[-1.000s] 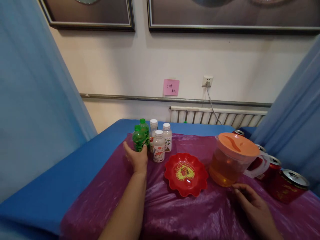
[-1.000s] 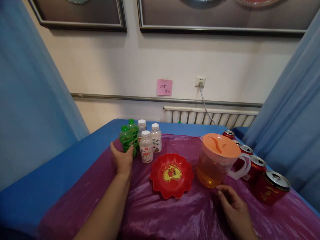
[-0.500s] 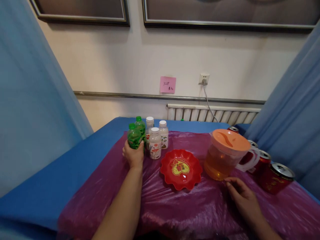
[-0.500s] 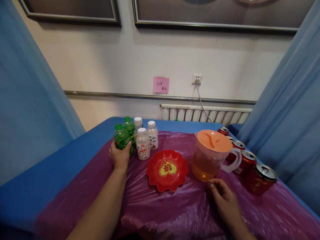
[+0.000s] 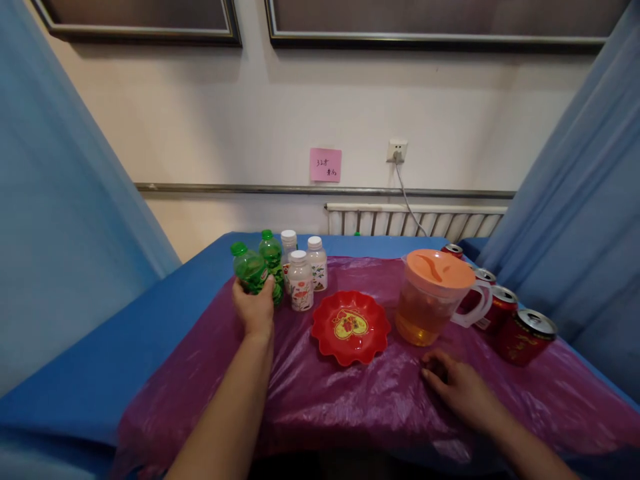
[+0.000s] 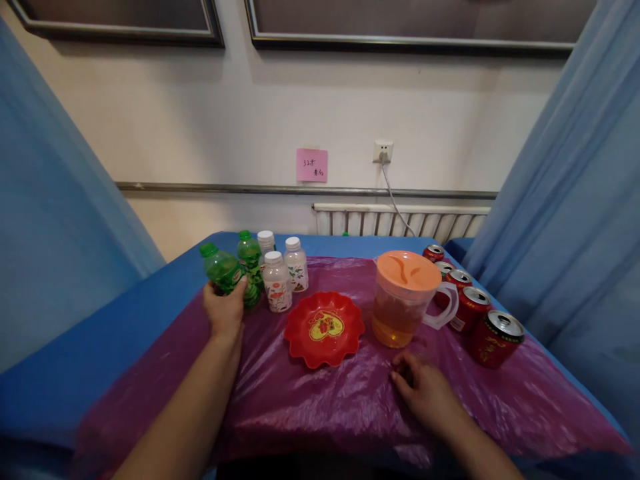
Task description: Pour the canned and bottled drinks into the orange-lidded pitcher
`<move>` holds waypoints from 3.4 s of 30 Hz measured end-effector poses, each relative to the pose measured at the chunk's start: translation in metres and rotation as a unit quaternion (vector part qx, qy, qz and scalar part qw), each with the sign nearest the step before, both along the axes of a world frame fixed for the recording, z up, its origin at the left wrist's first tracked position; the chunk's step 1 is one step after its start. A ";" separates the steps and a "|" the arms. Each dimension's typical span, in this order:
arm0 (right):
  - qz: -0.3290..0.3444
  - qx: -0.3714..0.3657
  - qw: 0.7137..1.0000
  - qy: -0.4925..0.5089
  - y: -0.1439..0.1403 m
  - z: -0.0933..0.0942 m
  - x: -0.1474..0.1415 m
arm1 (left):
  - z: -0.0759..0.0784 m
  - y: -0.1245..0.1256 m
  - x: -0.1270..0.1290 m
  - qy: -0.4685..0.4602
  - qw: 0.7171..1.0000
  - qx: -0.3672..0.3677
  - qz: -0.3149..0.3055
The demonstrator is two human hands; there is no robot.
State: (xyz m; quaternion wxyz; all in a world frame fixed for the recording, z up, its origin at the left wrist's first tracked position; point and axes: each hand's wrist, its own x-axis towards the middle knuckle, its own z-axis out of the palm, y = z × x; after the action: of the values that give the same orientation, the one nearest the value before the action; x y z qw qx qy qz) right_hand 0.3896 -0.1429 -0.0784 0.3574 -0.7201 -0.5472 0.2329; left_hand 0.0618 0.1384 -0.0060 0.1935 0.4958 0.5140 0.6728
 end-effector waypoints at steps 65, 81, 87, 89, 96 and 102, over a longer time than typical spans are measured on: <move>-0.207 0.277 0.866 0.360 0.064 0.106 0.049 | 0.001 -0.057 0.072 0.228 0.899 0.059 -0.369; -0.151 0.170 0.936 0.268 0.059 0.180 0.029 | 0.001 -0.064 0.071 0.226 0.885 0.097 -0.397; -0.165 0.157 0.950 0.215 0.061 0.194 0.031 | 0.004 -0.068 0.069 0.221 0.879 0.083 -0.414; -0.170 0.143 0.953 0.205 0.061 0.198 0.032 | 0.005 -0.069 0.069 0.220 0.880 0.082 -0.414; -0.172 0.125 0.964 0.159 0.059 0.209 0.030 | 0.004 -0.069 0.070 0.219 0.877 0.083 -0.420; -0.168 0.123 0.966 0.151 0.061 0.217 0.026 | 0.005 -0.071 0.069 0.218 0.875 0.087 -0.423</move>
State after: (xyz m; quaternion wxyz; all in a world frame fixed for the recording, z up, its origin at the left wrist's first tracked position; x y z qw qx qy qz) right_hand 0.4153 -0.0823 0.1388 0.5556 -0.7086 -0.3831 0.2062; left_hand 0.1311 0.0677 -0.0010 0.2991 0.8147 0.2232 0.4439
